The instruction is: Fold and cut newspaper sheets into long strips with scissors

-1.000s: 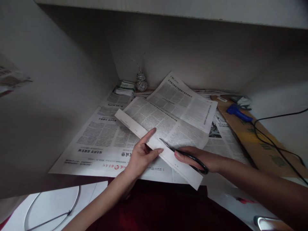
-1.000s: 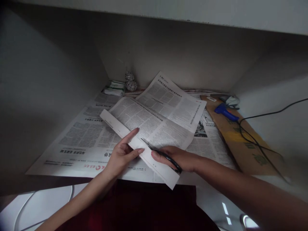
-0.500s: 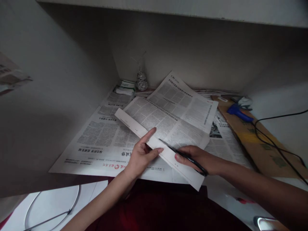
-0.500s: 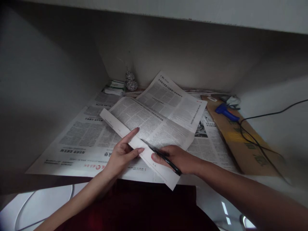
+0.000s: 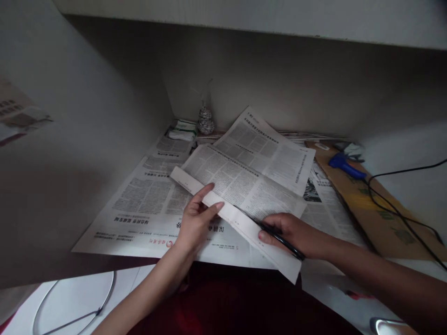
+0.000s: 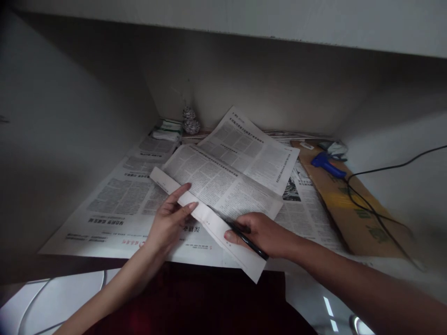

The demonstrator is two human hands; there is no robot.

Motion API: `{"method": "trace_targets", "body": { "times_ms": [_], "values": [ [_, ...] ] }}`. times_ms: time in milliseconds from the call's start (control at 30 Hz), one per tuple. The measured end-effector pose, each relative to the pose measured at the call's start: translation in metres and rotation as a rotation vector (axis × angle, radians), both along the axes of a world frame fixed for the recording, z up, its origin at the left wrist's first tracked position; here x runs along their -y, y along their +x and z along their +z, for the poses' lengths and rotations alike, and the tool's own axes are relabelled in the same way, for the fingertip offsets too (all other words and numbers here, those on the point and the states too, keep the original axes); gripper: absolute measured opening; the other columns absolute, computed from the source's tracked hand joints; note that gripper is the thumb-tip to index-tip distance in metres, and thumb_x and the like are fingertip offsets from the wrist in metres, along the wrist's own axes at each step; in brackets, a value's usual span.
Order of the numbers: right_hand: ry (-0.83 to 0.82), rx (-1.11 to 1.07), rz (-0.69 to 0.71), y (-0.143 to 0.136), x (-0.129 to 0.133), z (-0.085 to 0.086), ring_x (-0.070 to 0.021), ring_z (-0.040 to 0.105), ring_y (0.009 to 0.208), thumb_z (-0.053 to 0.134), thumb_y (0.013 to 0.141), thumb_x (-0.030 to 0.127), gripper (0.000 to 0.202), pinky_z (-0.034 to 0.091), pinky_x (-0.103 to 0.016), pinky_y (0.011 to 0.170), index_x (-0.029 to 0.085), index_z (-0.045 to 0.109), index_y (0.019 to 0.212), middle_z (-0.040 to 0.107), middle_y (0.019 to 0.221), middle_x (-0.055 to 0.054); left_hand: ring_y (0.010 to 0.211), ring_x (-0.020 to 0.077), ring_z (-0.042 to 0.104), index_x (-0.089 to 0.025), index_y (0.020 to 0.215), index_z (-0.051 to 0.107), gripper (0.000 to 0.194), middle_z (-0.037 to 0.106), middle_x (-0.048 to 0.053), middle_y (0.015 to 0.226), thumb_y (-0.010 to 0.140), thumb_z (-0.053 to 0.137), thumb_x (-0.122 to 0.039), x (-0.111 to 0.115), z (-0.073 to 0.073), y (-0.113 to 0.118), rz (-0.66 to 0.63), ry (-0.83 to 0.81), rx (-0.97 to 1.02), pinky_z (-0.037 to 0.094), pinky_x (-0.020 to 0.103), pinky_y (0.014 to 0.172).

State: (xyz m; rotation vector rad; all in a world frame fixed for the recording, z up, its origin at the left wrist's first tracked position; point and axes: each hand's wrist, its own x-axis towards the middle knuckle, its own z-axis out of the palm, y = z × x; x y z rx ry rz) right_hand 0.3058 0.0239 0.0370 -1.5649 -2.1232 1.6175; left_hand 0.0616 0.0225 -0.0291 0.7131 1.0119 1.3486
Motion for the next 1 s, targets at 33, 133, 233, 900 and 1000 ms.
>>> {"method": "trace_targets", "body": {
  "times_ms": [33,133,233,900,1000],
  "values": [
    [-0.020,0.011,-0.001,0.001,-0.001,0.001,-0.0119,0.045,0.062,0.071,0.086,0.056,0.044,0.035,-0.025,0.054,0.020,0.051,0.070,0.050,0.068,0.003,0.075,0.0117,0.063,-0.023,0.137,0.062,0.069,0.068,0.000,0.084,0.073,0.086,-0.027,-0.001,0.000,-0.001,-0.005,0.008,-0.023,0.053,0.025,0.072],
    [-0.067,0.009,0.015,-0.002,-0.005,0.005,-0.0139,0.050,0.065,0.068,0.088,0.056,0.041,0.037,-0.026,0.057,0.020,0.056,0.075,0.054,0.071,0.002,0.060,0.0089,0.054,-0.024,0.140,0.061,0.072,0.061,-0.004,0.070,0.073,0.086,-0.027,0.001,0.000,-0.001,-0.075,0.059,-0.154,0.047,0.022,0.059],
    [-0.083,-0.040,0.066,-0.008,-0.010,0.007,-0.0162,0.055,0.071,0.061,0.093,0.057,0.039,0.041,-0.027,0.063,0.020,0.060,0.080,0.059,0.076,0.001,0.044,0.0065,0.033,-0.026,0.143,0.058,0.074,0.043,-0.010,0.051,0.074,0.086,-0.028,0.004,0.002,-0.001,-0.124,0.080,-0.251,0.032,0.021,0.043],
    [0.010,-0.024,0.004,-0.009,-0.007,-0.003,-0.0117,0.044,0.062,0.068,0.086,0.062,0.047,0.035,-0.025,0.054,0.019,0.053,0.070,0.048,0.068,0.003,0.077,0.0129,0.061,-0.026,0.137,0.062,0.070,0.070,0.001,0.092,0.072,0.087,-0.027,0.002,0.000,0.000,-0.084,0.070,-0.145,0.052,0.026,0.070],
    [-0.016,-0.031,0.011,-0.004,-0.008,-0.005,-0.0117,0.046,0.062,0.071,0.084,0.060,0.046,0.036,-0.025,0.054,0.020,0.053,0.071,0.051,0.067,0.003,0.076,0.0127,0.063,-0.026,0.136,0.063,0.065,0.069,0.001,0.088,0.075,0.084,-0.028,0.001,-0.002,-0.002,0.019,0.049,-0.092,0.054,0.026,0.071]
  ]
}}
